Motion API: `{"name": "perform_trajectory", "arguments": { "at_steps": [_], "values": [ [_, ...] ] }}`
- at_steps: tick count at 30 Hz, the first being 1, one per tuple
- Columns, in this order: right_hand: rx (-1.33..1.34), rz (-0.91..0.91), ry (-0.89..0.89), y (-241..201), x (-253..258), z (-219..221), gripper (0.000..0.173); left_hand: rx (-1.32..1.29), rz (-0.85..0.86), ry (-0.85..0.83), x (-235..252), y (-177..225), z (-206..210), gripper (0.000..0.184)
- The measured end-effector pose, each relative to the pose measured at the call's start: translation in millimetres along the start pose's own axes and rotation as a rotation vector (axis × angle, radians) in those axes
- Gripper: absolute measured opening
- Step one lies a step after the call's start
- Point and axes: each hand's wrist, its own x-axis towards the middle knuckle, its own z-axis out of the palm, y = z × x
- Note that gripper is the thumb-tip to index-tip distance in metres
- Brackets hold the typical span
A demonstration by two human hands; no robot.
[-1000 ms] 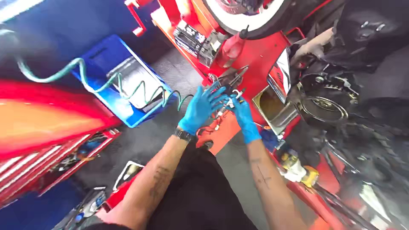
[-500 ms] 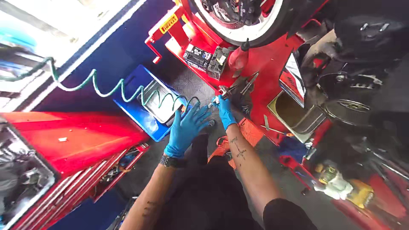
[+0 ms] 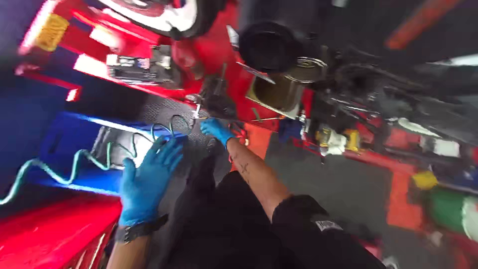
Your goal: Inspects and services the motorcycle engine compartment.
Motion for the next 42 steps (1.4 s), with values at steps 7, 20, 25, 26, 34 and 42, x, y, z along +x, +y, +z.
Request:
{"name": "perform_trajectory", "arguments": {
  "at_steps": [7, 20, 25, 26, 34, 42],
  "values": [
    [-0.328, -0.199, 0.952, 100.5, -157.6, -145.2, 0.039, 0.09, -0.083, -0.091, -26.7, -38.1, 18.4, 0.084],
    [0.158, -0.7, 0.738, 120.7, -310.3, -234.0, 0.01, 0.484, -0.303, -0.333, -9.6, -136.5, 149.8, 0.064],
    [-0.441, -0.937, 0.489, 101.9, -361.5, -174.8, 0.031, 0.202, -0.288, -0.429, -10.1, -163.8, 213.8, 0.077],
    [-0.541, -0.932, 0.505, 99.2, -363.9, -176.6, 0.047, 0.185, -0.312, -0.426, -16.2, -164.3, 219.4, 0.078],
    [-0.666, -1.135, 0.542, 60.6, -364.5, -151.2, 0.049, -0.074, -0.419, -0.49, -41.2, -126.0, 270.6, 0.075],
    [-0.397, -1.2, 0.652, 56.8, -316.3, -152.9, 0.065, 0.021, -0.225, -0.344, -42.9, -103.5, 277.8, 0.097]
  ]
}}
